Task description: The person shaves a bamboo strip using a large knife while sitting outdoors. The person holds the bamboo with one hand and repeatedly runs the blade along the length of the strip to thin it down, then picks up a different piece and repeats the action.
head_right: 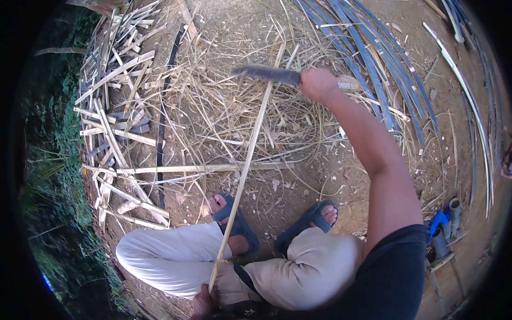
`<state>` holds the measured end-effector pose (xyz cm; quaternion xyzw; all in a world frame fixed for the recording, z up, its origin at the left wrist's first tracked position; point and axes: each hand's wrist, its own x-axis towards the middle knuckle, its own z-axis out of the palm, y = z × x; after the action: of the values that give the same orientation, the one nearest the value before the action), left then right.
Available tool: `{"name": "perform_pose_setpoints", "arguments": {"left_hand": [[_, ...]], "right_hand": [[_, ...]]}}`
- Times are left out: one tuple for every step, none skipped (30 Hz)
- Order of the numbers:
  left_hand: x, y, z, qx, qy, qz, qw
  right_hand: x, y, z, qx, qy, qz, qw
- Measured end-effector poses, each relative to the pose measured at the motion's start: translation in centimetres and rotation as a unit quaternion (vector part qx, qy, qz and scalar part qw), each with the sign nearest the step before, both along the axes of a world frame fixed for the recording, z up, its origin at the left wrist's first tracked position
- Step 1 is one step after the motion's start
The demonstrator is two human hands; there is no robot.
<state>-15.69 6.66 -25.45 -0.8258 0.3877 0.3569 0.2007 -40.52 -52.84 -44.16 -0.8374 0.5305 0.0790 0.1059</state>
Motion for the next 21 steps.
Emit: {"name": "perform_pose_setpoints", "arguments": {"left_hand": [[0.3,0.1,-0.3,-0.016,-0.001,0.009,1.0],[0.2,0.4,-0.5,-0.028,0.001,0.017,0.999],[0.2,0.7,-0.5,-0.039,0.009,0.02,0.999],[0.0,1.0,-0.2,-0.031,0.015,0.018,0.999],[0.1,0.8,-0.2,-0.032,0.015,0.018,0.999],[0.2,0.6,-0.2,-0.032,0.014,0.018,0.999],[0.3,0.6,-0.1,-0.033,0.014,0.016,0.999],[0.6,1.3,-0.5,-0.028,0.019,0.027,0.999],[0.7,1.3,-0.6,-0.024,0.021,0.032,0.999],[0.8,1.1,-0.4,-0.02,0.023,0.038,0.999],[0.5,1.2,-0.2,-0.013,0.03,0.044,0.999],[0.6,1.0,0.1,-0.017,0.052,0.078,0.995],[0.9,1.2,0.0,-0.021,0.065,0.089,0.994],[1.4,1.3,0.1,-0.024,0.082,0.091,0.992],[2.0,0.9,-0.1,-0.034,0.095,0.087,0.991],[2.2,0.2,-0.3,-0.05,0.116,0.114,0.985],[1.5,0.1,0.4,-0.061,0.13,0.152,0.978],[1.6,-0.2,1.2,-0.073,0.148,0.183,0.969],[2.1,-0.4,1.9,-0.085,0.167,0.21,0.96],[3.1,0.2,1.9,-0.098,0.209,0.201,0.952],[3.0,0.2,1.9,-0.12,0.206,0.262,0.935]], "right_hand": [[0.1,-0.7,-0.4,-0.025,0.003,0.004,1.0],[-0.7,-1.3,-1.2,-0.046,0.011,0.007,0.999],[-2.3,-1.9,-1.9,-0.067,0.023,0.006,0.997],[-3.5,-3.3,-2.6,-0.031,0.003,-0.088,0.996],[-3.8,-4.2,-2.7,-0.031,0.007,-0.107,0.994],[-4.3,-4.9,-2.8,-0.031,0.011,-0.126,0.992],[-4.8,-5.4,-2.9,-0.03,0.015,-0.146,0.989],[-4.7,-4.8,-3.5,-0.051,-0.014,-0.126,0.991],[-4.2,-3.5,-3.4,-0.042,-0.025,-0.114,0.992],[-3.4,-2.1,-3.4,-0.033,-0.036,-0.103,0.993],[-3.1,-0.5,-3.3,-0.022,-0.043,-0.09,0.995],[-3.0,0.7,-2.8,-0.02,-0.052,-0.078,0.995],[-3.3,0.5,-3.3,-0.019,-0.049,-0.113,0.992],[-4.7,0.0,-3.9,-0.019,-0.042,-0.156,0.987],[-5.9,-1.3,-4.4,-0.026,-0.041,-0.203,0.978],[-7.9,-3.2,-5.7,-0.042,-0.042,-0.243,0.968],[-7.8,-3.2,-5.6,-0.041,-0.056,-0.249,0.966],[-8.0,-3.0,-4.9,-0.044,-0.067,-0.263,0.961],[-8.4,-2.6,-4.2,-0.047,-0.078,-0.279,0.956],[-7.7,-0.7,-3.8,-0.071,-0.105,-0.28,0.952],[-7.5,1.7,-3.8,-0.084,-0.14,-0.295,0.941]]}}
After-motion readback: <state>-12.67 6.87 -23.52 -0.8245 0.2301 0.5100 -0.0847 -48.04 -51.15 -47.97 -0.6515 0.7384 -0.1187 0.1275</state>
